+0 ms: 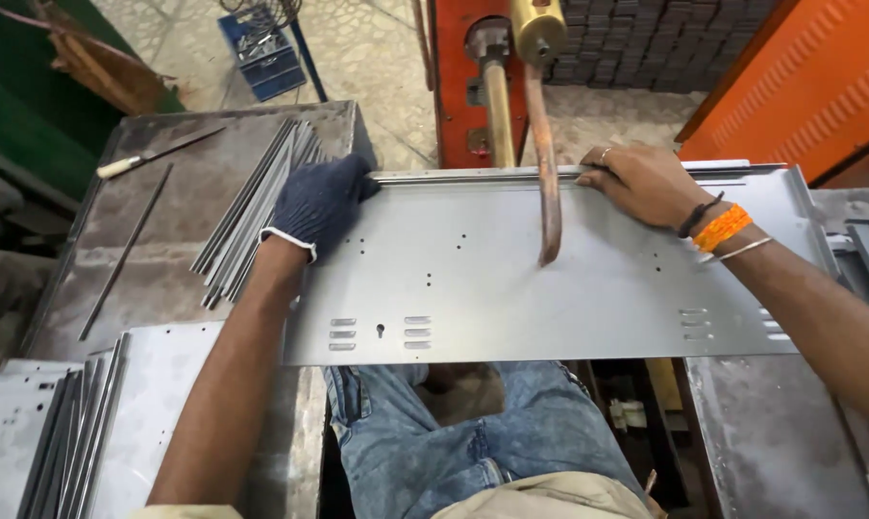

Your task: The person is assembling and spot welding metal panels to a frame at a workstation.

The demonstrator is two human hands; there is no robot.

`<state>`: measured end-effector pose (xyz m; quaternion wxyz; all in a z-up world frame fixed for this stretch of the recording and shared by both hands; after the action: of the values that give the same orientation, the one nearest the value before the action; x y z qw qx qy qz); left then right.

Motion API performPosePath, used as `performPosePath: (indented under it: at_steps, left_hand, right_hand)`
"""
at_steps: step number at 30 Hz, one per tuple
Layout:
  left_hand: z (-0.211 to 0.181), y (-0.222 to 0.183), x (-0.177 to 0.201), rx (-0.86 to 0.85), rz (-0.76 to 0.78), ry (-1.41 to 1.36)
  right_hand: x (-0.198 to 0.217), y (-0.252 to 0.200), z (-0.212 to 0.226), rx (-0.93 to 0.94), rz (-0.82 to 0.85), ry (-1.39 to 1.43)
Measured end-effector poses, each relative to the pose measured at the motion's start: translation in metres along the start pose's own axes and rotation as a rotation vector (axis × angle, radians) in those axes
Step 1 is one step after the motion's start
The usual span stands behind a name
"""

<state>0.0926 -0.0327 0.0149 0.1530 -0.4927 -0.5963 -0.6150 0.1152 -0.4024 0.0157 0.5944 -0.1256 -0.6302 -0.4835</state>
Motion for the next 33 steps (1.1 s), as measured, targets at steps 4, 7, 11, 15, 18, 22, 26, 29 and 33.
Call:
performPosePath:
  at_steps: [4, 7, 11, 15, 18, 22, 26, 29, 33]
  left_hand:
    - [-0.008, 0.000, 0.002, -0.017, 0.010, 0.006]
    - [-0.021, -0.006, 0.014, -0.001, 0.022, 0.039]
    - [-0.047, -0.029, 0.036, 0.025, 0.017, 0.000]
    - [-0.077, -0.071, 0.045, -0.015, -0.003, -0.028]
    - [-0.089, -0.073, 0.051, -0.032, -0.002, -0.019]
    - [-0.089, -0.072, 0.047, -0.023, 0.028, -0.001]
    - [-0.085, -0.071, 0.043, -0.032, 0.007, -0.014]
    - [-0.078, -0.075, 0.036, -0.017, 0.006, -0.046]
    - [-0.071, -0.065, 0.038, 0.007, -0.015, -0.069]
  right_hand:
    - [-0.007, -0.002, -0.008, -0.072, 0.030, -0.068]
    - [0.003, -0.003, 0.001, -0.032, -0.033, -0.057]
    - [0.012, -0.034, 0.015, -0.024, -0.023, -0.082]
    - [0.020, -0.083, 0.037, -0.061, 0.023, -0.075]
    - [0.026, -0.090, 0.035, -0.033, -0.034, -0.053]
    - [0.033, -0.093, 0.046, -0.003, -0.083, -0.037]
    - [0.029, -0.093, 0.042, -0.037, -0.053, -0.045]
    - [0.023, -0.094, 0.038, -0.053, -0.030, -0.036]
    - [0.028, -0.084, 0.031, 0.023, -0.118, -0.034]
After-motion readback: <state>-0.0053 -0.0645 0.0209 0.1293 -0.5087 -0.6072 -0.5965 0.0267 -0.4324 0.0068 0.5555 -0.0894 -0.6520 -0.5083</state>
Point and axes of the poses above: each hand's wrist, its own y-axis towards the middle knuckle, its own x-axis out of the back of the hand, z = x × y, the point moved 9 cm from there along y, towards the middle knuckle, and after that the axes turned 13 degrees about -z, right-handed, at the moved point
